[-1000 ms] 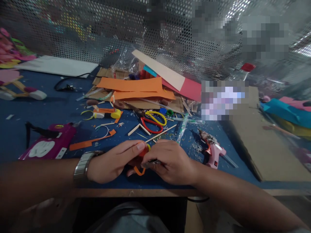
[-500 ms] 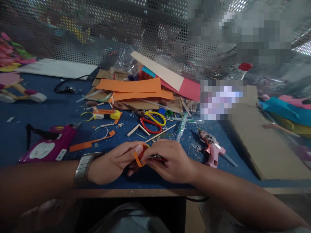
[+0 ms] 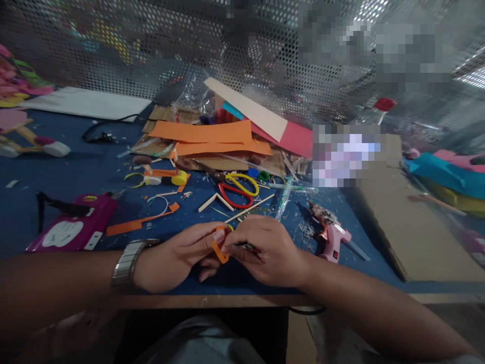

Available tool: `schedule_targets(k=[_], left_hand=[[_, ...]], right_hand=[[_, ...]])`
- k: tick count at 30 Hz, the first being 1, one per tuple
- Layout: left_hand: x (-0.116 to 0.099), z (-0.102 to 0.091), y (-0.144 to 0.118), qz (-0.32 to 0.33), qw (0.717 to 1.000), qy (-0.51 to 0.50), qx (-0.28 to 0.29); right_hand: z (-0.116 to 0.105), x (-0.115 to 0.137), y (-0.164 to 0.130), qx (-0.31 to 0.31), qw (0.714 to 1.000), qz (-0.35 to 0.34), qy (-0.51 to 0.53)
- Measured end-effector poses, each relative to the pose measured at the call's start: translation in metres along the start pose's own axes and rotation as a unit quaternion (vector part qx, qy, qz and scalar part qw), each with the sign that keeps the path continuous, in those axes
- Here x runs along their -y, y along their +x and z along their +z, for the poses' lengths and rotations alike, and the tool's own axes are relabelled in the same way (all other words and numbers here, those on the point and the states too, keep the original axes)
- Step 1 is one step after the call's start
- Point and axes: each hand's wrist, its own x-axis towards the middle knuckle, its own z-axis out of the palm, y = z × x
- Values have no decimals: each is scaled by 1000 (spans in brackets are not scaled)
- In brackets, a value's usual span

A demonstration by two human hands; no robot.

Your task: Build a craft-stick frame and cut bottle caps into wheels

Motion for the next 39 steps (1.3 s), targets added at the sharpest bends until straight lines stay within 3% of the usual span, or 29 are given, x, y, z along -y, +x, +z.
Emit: schedule_targets(k=[6,16,26,33,39], left_hand=[[-7,3,-6,-8,1000,-14,-16],[-14,5,-10,3,995,84,-57],[-10,1,-8,32,998,62,-8],[-5,0,-10,56,993,91,-42],[-1,-1,-7,86,991,102,-27]], right_hand=[[-1,0,2,6,1000,-17,2],[4,0,-1,24,999,-27,1],[4,0,-1,-18,1000,2,-14],[1,0,-2,-20,999,19,-31],[2,0,-2,-30,997,50,-48]])
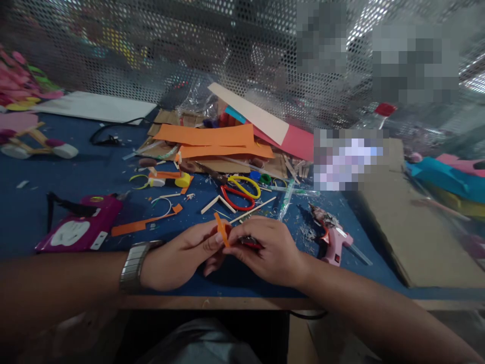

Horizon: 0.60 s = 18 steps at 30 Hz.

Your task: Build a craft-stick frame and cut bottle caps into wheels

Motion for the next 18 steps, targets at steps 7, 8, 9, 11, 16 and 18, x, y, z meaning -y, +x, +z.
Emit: schedule_targets(k=[7,8,9,11,16,18], left_hand=[[-4,4,3,-92,993,-79,-6],[-5,4,3,-103,991,-89,-9],[-5,4,3,-108,989,-98,-10],[-6,4,3,-109,988,-107,-10],[-10,4,2,-100,991,-89,-17],[-12,2,2,-101,992,-73,-19]], right_hand=[[-1,1,1,30,999,-29,16],[-1,0,1,31,999,-32,17],[-1,0,1,29,999,-36,16],[-1,0,2,24,999,-47,10],[2,-1,3,18,998,-60,-7],[3,0,2,26,997,-68,4]])
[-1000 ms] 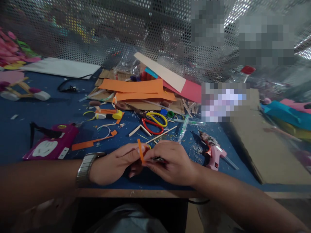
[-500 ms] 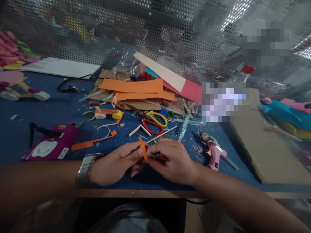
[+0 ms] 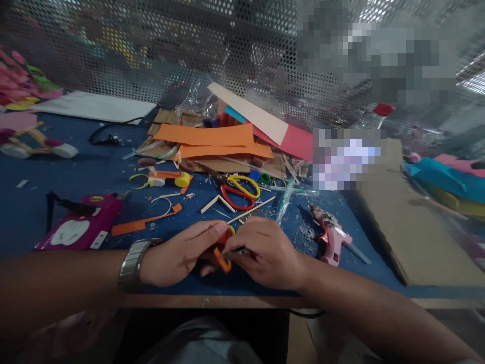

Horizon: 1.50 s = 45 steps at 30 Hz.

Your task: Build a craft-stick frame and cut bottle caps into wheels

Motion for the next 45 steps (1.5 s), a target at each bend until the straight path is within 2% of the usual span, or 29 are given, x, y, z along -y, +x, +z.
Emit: schedule_targets(k=[5,9,13,19,24,30,35,37,39,41,45], left_hand=[[-3,-4,2,7,999,31,10],[-2,-4,3,24,999,26,7],[1,-2,2,39,999,21,10],[5,-4,1,23,999,12,23],[7,0,5,9,998,-54,5],[9,1,8,-5,998,-68,2],[3,-8,10,5,996,-64,-59],[1,-11,11,10,996,-63,-66],[0,-11,11,10,996,-63,-64],[1,-11,12,16,995,-73,-70],[0,-10,13,35,989,-105,-99]], right_hand=[[1,1,-2,2,1000,21,8],[0,-1,-5,-23,998,51,26],[-1,-2,-6,-25,999,34,24],[-3,0,-3,-13,999,30,28],[-3,-1,-3,-10,999,32,15],[-3,-3,-5,-2,999,46,13],[0,1,-6,47,996,-7,70],[1,4,-6,60,994,-8,93],[0,6,-6,33,995,40,83],[-1,6,-6,-21,989,124,73],[-1,2,-4,-105,933,303,162]])
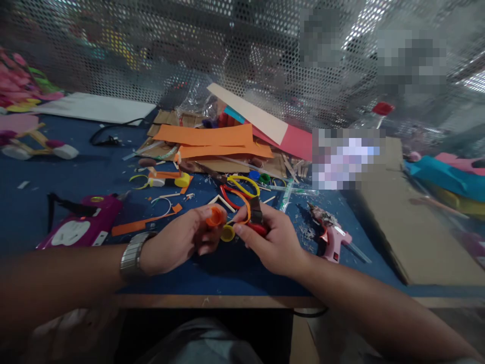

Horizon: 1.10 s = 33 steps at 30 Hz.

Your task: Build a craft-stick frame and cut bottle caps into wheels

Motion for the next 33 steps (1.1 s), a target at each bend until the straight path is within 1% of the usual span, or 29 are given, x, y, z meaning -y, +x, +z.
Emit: schedule_targets(k=[2,4,7,10,14,17,19,20,23,25,26,29,31,33], left_hand=[[-1,1,-1,2,1000,-11,-12],[-2,2,-2,4,1000,-16,-23],[-2,2,-3,4,999,-16,-31],[-1,2,-3,7,1000,-11,-29],[1,1,-1,20,999,3,-25],[1,1,-1,28,999,25,-9],[2,1,-3,35,998,46,7],[2,1,-4,38,997,60,16],[2,1,-10,51,992,109,43],[2,1,-15,73,980,172,65],[1,0,-18,91,968,222,80],[-2,-1,-23,129,927,332,115],[-4,-1,-25,137,913,362,129],[-5,-1,-26,143,904,379,137]], right_hand=[[0,-3,3,-18,997,63,45],[0,-6,6,-36,993,90,66],[0,-8,10,-59,992,87,74],[1,-6,10,-55,993,88,60],[0,-4,8,-13,996,83,3],[0,-9,7,33,997,33,-68],[1,-14,7,59,994,5,-88],[2,-16,7,71,993,2,-90],[3,-21,6,106,991,24,-80],[3,-23,5,121,989,32,-79],[3,-24,4,121,988,29,-89],[1,-27,5,87,985,6,-150],[0,-28,6,63,978,-18,-198],[-2,-29,7,55,968,-39,-243]])
